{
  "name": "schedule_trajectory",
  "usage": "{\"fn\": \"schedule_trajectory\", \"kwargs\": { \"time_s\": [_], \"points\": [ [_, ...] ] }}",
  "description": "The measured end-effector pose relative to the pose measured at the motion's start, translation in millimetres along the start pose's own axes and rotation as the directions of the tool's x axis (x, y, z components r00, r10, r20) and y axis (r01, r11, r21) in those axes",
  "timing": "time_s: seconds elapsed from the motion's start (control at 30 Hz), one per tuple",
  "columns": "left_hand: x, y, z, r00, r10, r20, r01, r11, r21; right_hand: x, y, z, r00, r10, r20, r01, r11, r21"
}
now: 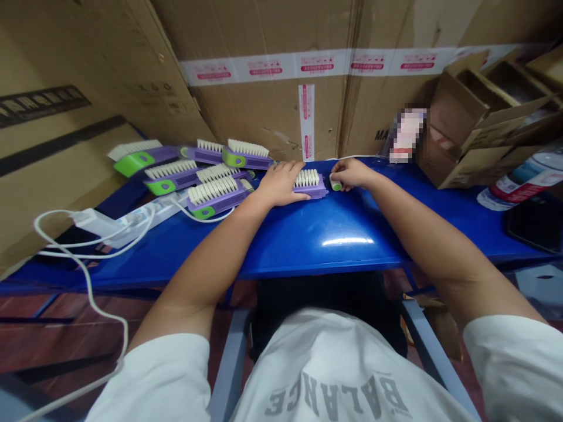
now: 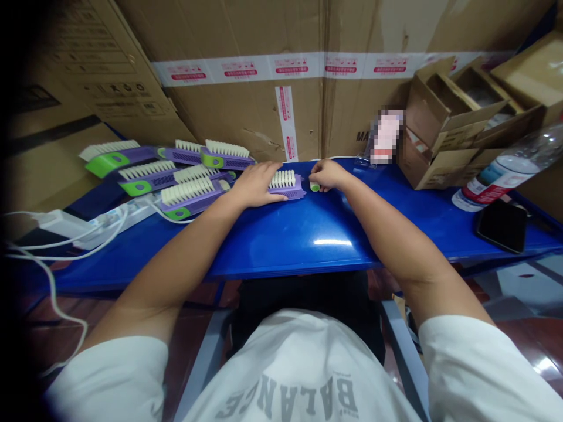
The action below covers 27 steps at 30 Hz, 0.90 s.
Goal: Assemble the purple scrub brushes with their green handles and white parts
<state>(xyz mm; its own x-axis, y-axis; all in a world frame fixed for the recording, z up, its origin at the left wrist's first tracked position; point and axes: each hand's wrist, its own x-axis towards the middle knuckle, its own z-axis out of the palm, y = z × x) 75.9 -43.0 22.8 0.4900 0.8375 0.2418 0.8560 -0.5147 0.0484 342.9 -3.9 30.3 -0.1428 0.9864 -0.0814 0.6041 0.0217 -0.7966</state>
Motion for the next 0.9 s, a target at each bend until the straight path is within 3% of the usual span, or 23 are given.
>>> {"fn": "schedule_trajectory", "kwargs": {
  "time_s": [0.23, 0.9],
  "points": [
    [-0.2, 3.1, -2.1, 0.999, -0.025, 0.039, 0.025, 1.0, 0.008, -3.4, -1.8, -0.8, 0.993, -0.066, 0.102, 0.065, 0.998, 0.017],
    [0.7, 5.0, -3.5, 0.997, -0.05, 0.065, 0.049, 0.999, 0.023, -4.7, -4.9, 3.4, 0.997, 0.0, 0.077, -0.003, 0.999, 0.047]
  ]
}}
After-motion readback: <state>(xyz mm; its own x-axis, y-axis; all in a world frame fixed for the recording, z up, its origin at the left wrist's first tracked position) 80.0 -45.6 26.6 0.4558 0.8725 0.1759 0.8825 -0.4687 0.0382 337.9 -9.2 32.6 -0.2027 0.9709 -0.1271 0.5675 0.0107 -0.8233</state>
